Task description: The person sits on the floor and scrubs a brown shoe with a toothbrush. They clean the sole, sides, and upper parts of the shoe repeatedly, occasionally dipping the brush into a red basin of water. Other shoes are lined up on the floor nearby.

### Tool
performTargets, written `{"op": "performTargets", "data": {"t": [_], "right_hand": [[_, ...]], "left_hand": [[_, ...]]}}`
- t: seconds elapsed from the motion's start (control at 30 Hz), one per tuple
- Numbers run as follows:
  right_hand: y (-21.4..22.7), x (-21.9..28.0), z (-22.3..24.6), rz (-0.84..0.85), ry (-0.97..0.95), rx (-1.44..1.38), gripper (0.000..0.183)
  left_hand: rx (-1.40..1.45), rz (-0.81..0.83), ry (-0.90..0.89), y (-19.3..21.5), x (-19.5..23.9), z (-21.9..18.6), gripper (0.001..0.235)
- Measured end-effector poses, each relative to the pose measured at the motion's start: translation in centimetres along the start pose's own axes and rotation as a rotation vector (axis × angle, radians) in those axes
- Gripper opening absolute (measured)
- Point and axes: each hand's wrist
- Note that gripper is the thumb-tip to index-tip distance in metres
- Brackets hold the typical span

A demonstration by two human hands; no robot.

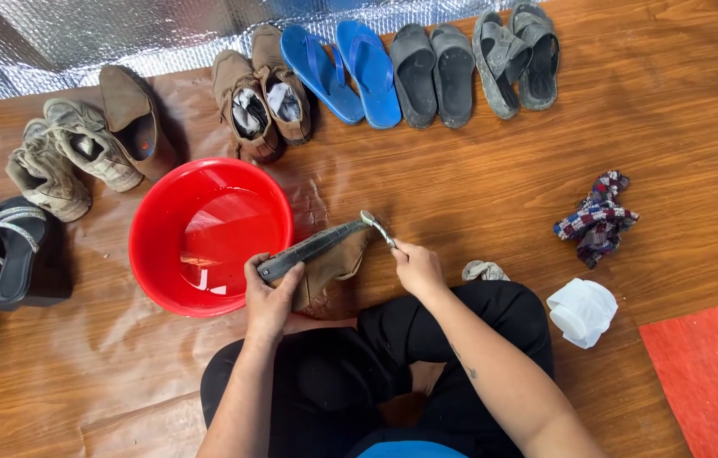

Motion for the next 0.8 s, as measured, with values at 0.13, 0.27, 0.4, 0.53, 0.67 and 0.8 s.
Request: {"op": "performTargets", "data": {"t": [0.13, 0.27, 0.4, 0.53, 0.67, 0.8], "right_hand": [[0.7, 2.5, 2.6, -0.019, 0.162, -0.064, 0.014], [-1.7, -3.4, -3.1, 0.105, -0.344, 0.020, 0.032], [-1.0, -0.1, 1.1, 0.043, 0.013, -0.060, 0.030], [1.3, 0.2, 3.8, 0.112, -0.304, -0.016, 0.033], [-1.3, 1.0, 1.7, 0.127, -0.057, -0.071, 0.047], [-1.3, -0.9, 0.2, 0.174, -0.366, -0.021, 0.042]], "left_hand": [[-0.022, 0.024, -0.007, -0.3, -0.8, 0.2, 0.071], [-0.005, 0.002, 0.001, -0.3, -0.1, 0.2, 0.070], [-0.015, 0.017, 0.016, -0.4, -0.3, 0.0, 0.072], [-0.002, -0.006, 0.020, -0.1, -0.3, 0.1, 0.071], [-0.030, 0.029, 0.045, -0.2, -1.1, 1.9, 0.074], [-0.037, 0.003, 0.038, -0.3, -0.4, 0.5, 0.072]]}}
Point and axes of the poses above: each hand's wrist, its own x-axis away from the middle knuckle, its own y-axis out of the back of the hand, z = x × y, and after that the axes turned 12 degrees about -y, right-handed
